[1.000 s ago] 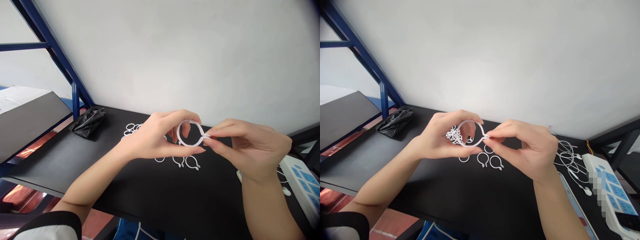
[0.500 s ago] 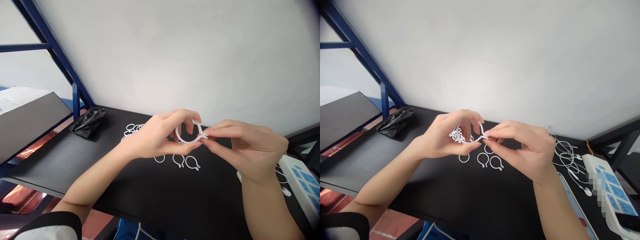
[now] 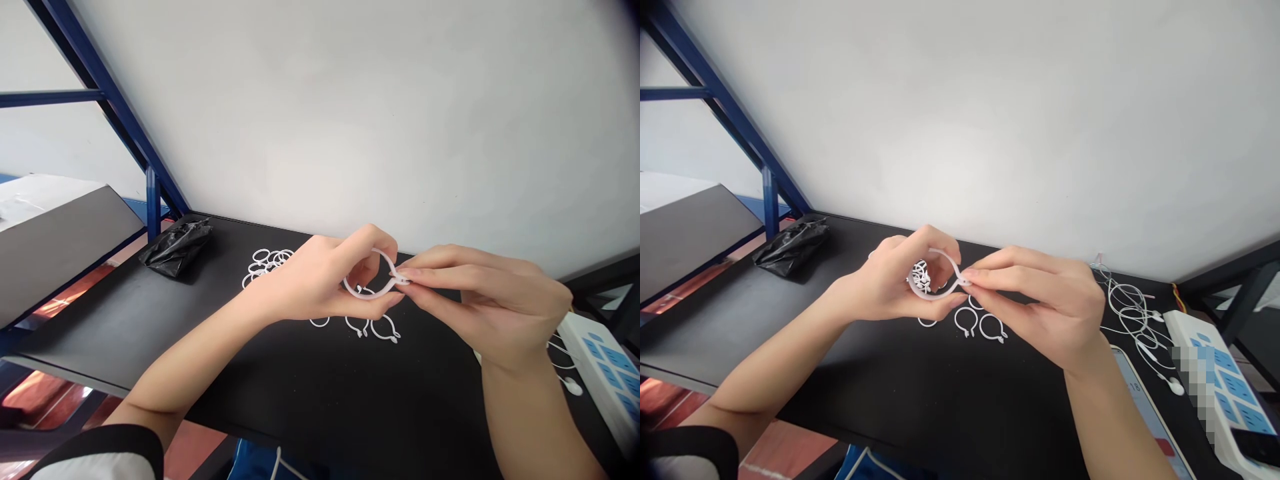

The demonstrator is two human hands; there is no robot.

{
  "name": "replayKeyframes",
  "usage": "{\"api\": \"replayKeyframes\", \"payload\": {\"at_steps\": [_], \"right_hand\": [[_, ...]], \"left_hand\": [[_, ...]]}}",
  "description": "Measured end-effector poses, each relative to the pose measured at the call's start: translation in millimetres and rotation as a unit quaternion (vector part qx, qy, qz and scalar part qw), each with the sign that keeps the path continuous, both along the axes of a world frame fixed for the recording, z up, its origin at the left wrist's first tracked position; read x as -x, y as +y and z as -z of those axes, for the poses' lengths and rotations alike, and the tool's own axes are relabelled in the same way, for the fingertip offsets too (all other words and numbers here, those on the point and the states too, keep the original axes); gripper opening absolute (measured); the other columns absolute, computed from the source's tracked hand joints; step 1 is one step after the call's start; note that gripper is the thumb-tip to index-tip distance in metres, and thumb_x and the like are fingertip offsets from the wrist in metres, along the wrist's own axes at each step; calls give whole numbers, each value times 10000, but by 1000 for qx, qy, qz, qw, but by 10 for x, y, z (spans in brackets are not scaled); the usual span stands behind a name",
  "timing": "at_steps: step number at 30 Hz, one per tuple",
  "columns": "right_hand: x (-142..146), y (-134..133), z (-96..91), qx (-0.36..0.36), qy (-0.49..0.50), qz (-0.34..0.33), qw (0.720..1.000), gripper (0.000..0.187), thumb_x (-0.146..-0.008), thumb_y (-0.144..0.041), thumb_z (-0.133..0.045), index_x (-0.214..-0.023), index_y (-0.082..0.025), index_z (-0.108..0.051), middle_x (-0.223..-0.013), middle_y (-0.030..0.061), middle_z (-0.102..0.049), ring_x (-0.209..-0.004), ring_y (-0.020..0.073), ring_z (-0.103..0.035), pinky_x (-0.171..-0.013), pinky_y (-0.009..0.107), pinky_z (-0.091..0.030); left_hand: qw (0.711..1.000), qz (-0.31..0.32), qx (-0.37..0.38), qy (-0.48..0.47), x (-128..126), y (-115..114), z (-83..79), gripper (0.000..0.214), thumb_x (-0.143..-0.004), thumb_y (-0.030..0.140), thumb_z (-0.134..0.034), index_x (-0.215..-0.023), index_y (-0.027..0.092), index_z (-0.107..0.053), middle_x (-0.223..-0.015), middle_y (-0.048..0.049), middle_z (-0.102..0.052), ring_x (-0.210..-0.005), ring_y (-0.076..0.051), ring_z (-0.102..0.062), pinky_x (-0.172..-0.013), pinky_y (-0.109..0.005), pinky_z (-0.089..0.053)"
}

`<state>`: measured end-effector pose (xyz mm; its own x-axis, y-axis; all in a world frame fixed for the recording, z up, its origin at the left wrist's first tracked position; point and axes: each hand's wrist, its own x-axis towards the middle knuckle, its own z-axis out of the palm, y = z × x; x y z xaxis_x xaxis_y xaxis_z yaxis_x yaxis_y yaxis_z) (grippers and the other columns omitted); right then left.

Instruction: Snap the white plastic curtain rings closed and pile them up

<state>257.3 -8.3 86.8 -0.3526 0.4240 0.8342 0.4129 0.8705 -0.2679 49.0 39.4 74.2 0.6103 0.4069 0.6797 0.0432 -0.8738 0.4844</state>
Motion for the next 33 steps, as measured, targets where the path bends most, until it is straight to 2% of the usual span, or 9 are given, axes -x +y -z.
{"api": "replayKeyframes", "payload": {"at_steps": [5,9,19,27,33], "right_hand": [[22,-33,-13,6,6,-21,1000,444,-719,38,-770,-1047,-261,-763,-911,3,-778,-728,170,-730,-538,280,-604],[6,-51,-25,24,-7,-15,1000,462,-768,39,-724,-1105,-276,-750,-976,15,-776,-781,173,-732,-567,279,-600],[11,-135,-96,-20,-32,6,999,453,-745,54,-731,-1101,-226,-752,-907,24,-760,-711,156,-704,-527,266,-581],[93,-203,-179,-28,-44,50,997,243,-764,26,-735,-861,-194,-769,-814,29,-772,-655,137,-718,-534,226,-591],[55,-213,-134,-23,-31,57,998,254,-756,19,-750,-882,-202,-767,-849,15,-780,-685,142,-729,-557,241,-603]], "left_hand": [[999,4,-39,-25,7,22,-5,333,-825,402,-730,-946,197,-498,-599,105,-494,-485,-30,-455,-476,-131,-373],[997,-25,-69,-29,35,12,-32,268,-817,313,-716,-916,194,-498,-566,120,-458,-457,-21,-407,-454,-125,-342],[992,-55,-108,-26,36,-52,-71,187,-822,264,-666,-889,197,-505,-549,126,-427,-450,-18,-388,-446,-133,-335],[991,-42,-123,-37,21,-65,-78,232,-821,290,-704,-880,189,-503,-561,127,-392,-450,-14,-337,-429,-142,-299],[993,-41,-112,-26,28,-75,-93,258,-823,322,-716,-883,187,-504,-556,128,-388,-452,-14,-340,-437,-141,-304]]}}
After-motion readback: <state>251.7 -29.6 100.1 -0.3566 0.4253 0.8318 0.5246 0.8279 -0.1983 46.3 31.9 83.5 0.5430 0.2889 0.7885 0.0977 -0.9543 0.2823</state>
